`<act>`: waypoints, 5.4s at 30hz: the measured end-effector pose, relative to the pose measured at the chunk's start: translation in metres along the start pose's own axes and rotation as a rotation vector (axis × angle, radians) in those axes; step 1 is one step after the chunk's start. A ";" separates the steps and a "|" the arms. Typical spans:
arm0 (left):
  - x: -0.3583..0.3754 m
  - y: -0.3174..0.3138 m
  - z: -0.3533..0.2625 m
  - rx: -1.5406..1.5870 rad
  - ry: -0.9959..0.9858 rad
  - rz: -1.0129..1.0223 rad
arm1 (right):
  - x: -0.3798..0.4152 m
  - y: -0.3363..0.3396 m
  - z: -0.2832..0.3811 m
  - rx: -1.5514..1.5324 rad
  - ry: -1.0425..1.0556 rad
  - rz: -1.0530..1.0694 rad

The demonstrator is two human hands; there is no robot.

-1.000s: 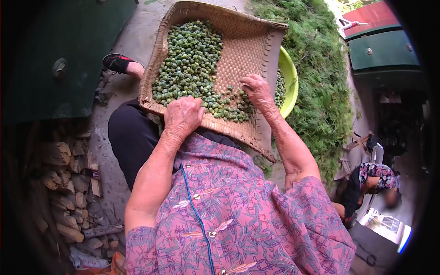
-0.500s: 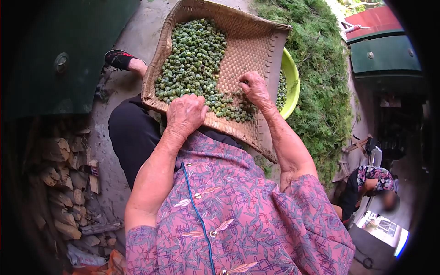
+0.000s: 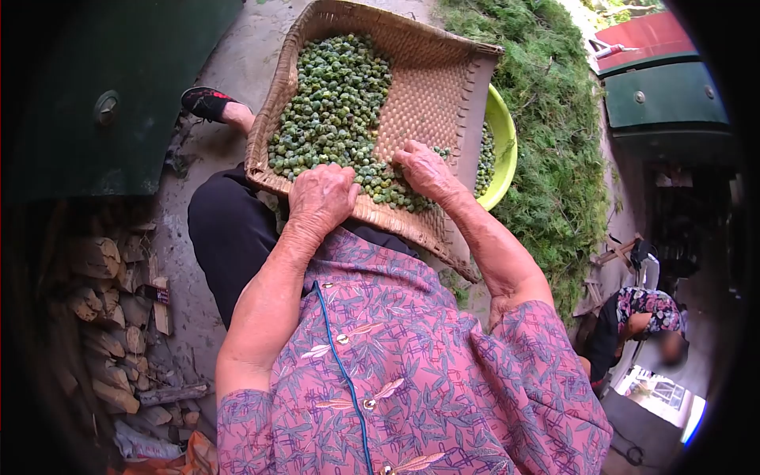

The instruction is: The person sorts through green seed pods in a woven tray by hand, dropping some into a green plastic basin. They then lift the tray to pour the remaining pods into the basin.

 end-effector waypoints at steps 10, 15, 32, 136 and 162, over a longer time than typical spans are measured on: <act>0.000 -0.003 0.004 -0.005 0.007 -0.014 | 0.004 0.015 -0.007 -0.062 -0.110 -0.089; 0.000 -0.003 0.002 0.012 -0.007 -0.015 | 0.058 0.073 -0.058 -0.182 -0.319 -0.551; 0.000 -0.003 0.002 -0.003 0.002 -0.021 | 0.024 0.029 -0.037 -0.025 -0.224 -0.329; 0.000 -0.002 0.001 -0.004 0.002 -0.006 | 0.095 0.044 -0.120 -0.223 -0.546 -0.653; 0.001 -0.001 0.001 0.001 -0.016 -0.041 | 0.017 -0.001 -0.038 -0.093 -0.278 -0.148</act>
Point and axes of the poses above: each hand's wrist, its own x-axis away from the middle knuckle, its own y-axis out of the back of the hand, z = x × y, the point moved 6 cm from there along -x, towards the middle knuckle, and after that the axes turned 6 degrees about z, right-handed, at the moved point
